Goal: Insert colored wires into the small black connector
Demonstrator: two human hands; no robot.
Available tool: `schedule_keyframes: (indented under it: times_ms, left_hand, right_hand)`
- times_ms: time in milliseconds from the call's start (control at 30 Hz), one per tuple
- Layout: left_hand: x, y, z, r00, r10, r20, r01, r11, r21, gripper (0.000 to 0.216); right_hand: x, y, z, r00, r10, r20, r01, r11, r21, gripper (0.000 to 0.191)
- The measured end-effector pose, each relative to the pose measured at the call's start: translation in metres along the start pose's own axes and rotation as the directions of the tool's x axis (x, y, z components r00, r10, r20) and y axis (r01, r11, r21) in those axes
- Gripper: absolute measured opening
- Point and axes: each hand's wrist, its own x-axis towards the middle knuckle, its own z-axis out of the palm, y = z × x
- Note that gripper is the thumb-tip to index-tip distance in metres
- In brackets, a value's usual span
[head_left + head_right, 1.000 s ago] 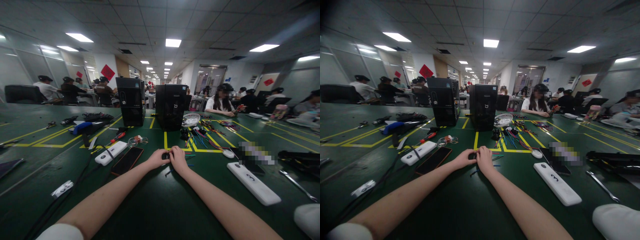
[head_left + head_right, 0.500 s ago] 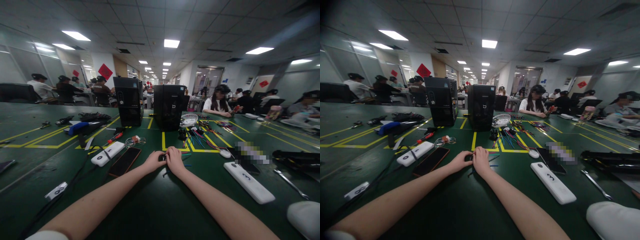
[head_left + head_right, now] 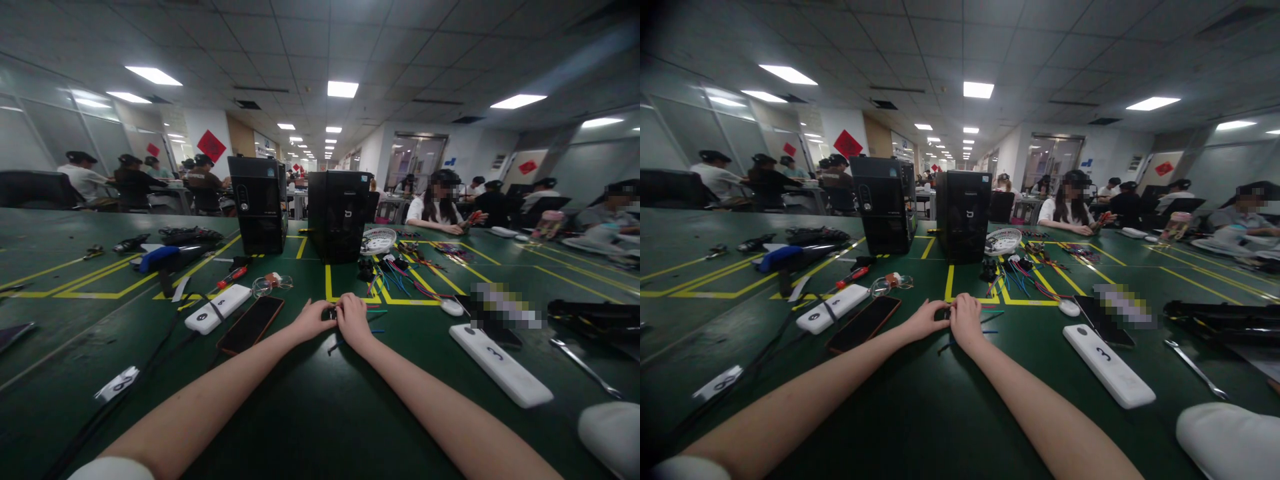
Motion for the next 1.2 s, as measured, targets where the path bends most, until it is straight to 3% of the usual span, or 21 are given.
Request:
schedule_keyframes:
  times_ms: [300,500,700,800,900,1033,1100,1200]
  left_hand:
    - [0.0,0.003,-0.002,1.0,0.008,-0.022,-0.007,0.999,0.033,0.035]
    - [0.002,0.004,-0.003,1.0,-0.024,0.013,0.024,0.999,0.038,0.035]
    - [0.0,0.005,-0.004,1.0,-0.016,-0.007,0.016,1.0,0.006,0.038]
    - [-0.001,0.004,-0.003,0.999,-0.027,-0.036,0.027,1.0,-0.003,0.038]
    - [0.0,0.002,-0.001,0.994,-0.06,-0.09,0.058,0.998,-0.023,0.036]
    - [0.001,-0.002,0.0,0.982,-0.122,-0.141,0.116,0.992,-0.048,0.041]
    - [0.001,-0.003,0.0,0.984,-0.118,-0.136,0.112,0.992,-0.054,0.041]
    - [-0.001,0.0,-0.002,0.99,-0.081,-0.113,0.076,0.996,-0.047,0.037]
  right_hand:
    - [0.001,-0.001,-0.004,0.996,-0.084,0.029,0.086,0.994,-0.068,0.014]
    - [0.0,-0.005,-0.003,1.0,-0.014,0.008,0.014,0.999,-0.043,0.014]
    - [0.005,0.005,-0.005,0.984,0.114,-0.136,-0.103,0.991,0.085,0.017]
    - [0.006,0.005,-0.013,0.991,0.017,-0.13,-0.003,0.994,0.108,0.017]
    - [0.001,0.0,-0.024,0.978,-0.206,-0.02,0.207,0.972,0.11,0.016]
    - [-0.006,-0.009,-0.031,0.864,-0.467,0.191,0.446,0.884,0.143,0.011]
    - [-0.007,-0.01,-0.031,0.847,-0.487,0.215,0.462,0.873,0.157,0.012]
    - [-0.002,-0.001,-0.03,0.927,-0.355,0.121,0.337,0.931,0.142,0.014]
